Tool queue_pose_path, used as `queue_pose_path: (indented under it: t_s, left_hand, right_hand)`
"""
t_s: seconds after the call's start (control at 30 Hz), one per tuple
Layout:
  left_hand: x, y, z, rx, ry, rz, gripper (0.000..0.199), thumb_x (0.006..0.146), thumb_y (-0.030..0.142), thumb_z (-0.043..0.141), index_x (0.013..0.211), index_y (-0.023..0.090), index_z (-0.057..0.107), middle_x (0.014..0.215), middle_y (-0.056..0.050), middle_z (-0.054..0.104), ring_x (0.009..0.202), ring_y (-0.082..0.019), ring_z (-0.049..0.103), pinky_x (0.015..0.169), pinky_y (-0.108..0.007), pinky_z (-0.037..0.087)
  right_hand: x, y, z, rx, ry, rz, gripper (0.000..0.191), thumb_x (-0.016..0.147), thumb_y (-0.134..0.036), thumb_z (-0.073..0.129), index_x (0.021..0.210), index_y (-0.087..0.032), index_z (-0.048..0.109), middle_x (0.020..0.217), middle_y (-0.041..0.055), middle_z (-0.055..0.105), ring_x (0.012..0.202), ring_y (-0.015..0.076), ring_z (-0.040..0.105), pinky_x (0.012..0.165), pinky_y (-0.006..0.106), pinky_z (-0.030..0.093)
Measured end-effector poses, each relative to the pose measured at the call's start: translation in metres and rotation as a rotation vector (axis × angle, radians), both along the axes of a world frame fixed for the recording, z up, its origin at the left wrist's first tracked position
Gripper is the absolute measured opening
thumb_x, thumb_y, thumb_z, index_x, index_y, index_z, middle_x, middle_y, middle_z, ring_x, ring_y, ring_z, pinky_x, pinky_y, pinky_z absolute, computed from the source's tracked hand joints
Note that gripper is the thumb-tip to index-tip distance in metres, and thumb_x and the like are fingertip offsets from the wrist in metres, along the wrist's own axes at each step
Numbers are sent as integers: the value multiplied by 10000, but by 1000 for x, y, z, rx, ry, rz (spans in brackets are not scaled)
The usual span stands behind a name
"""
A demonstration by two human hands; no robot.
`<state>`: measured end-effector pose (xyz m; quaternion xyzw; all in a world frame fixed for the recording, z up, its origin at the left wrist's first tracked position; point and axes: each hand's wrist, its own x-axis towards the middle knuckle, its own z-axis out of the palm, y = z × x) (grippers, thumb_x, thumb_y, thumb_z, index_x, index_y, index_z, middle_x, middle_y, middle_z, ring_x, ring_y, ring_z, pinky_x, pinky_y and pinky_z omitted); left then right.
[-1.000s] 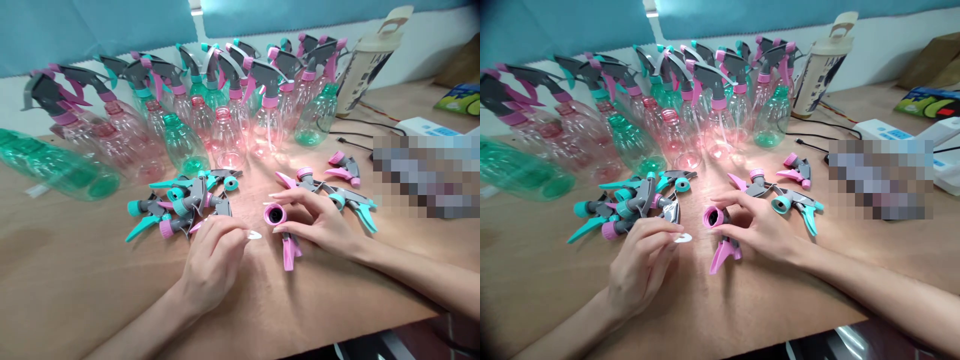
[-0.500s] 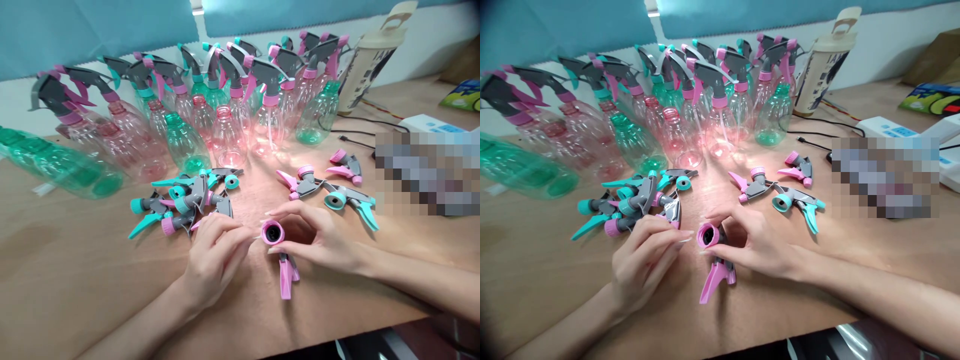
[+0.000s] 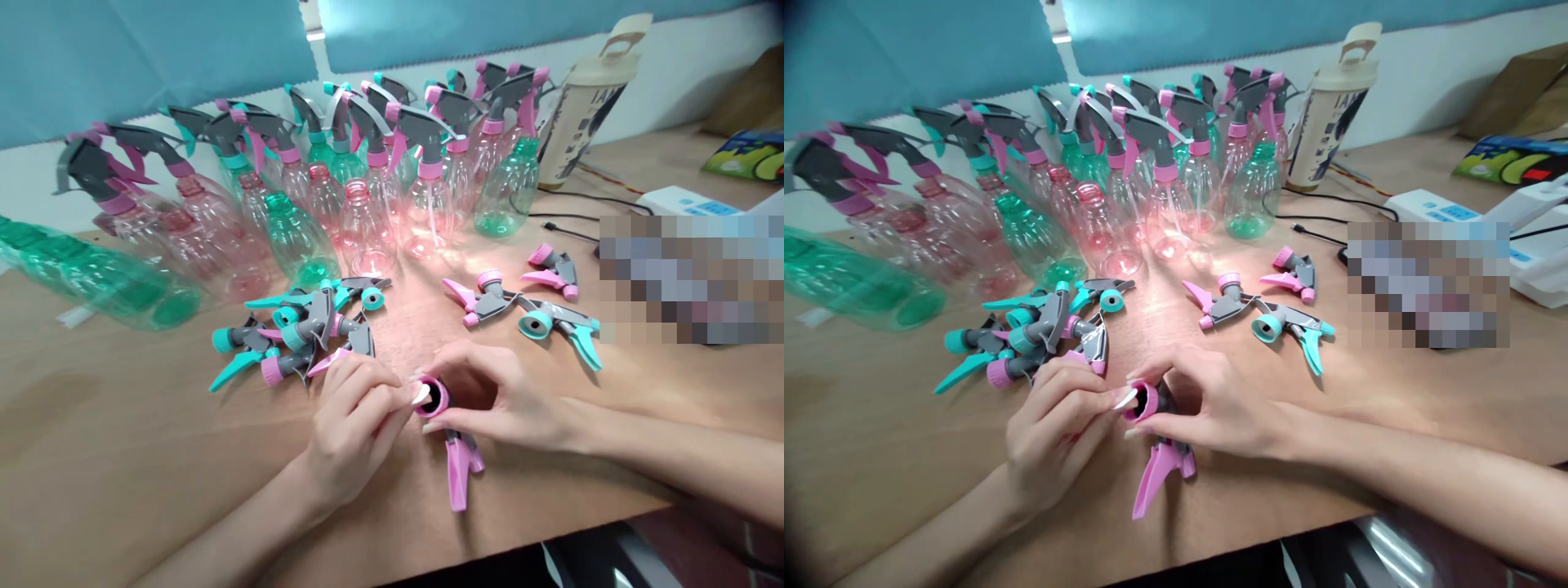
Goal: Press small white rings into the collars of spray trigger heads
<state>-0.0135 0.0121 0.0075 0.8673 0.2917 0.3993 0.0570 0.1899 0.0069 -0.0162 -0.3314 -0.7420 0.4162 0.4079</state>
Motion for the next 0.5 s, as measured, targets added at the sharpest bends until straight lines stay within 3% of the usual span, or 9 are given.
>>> queue_pose_path:
  t_s: [0.23,0.5]
  left_hand:
    - [2,2,2,42,103,-49,134,923,159,494,932,157,628,836,-43,650,790,-166,531,717,-338,384]
    - [-6,1,-1,-20,93,-101,345,983,320,322,1138,131,564,956,-99,635,885,-206,518,798,-384,394]
  right_hand:
    - [1,1,0,-13,38,-15,337,763,-311,710,1047,-186,578,899,28,665,747,131,632,659,267,525]
    - [2,3,-3,-72,54,-14,359,757,-312,717,1058,-195,562,886,23,658,764,141,636,652,273,533]
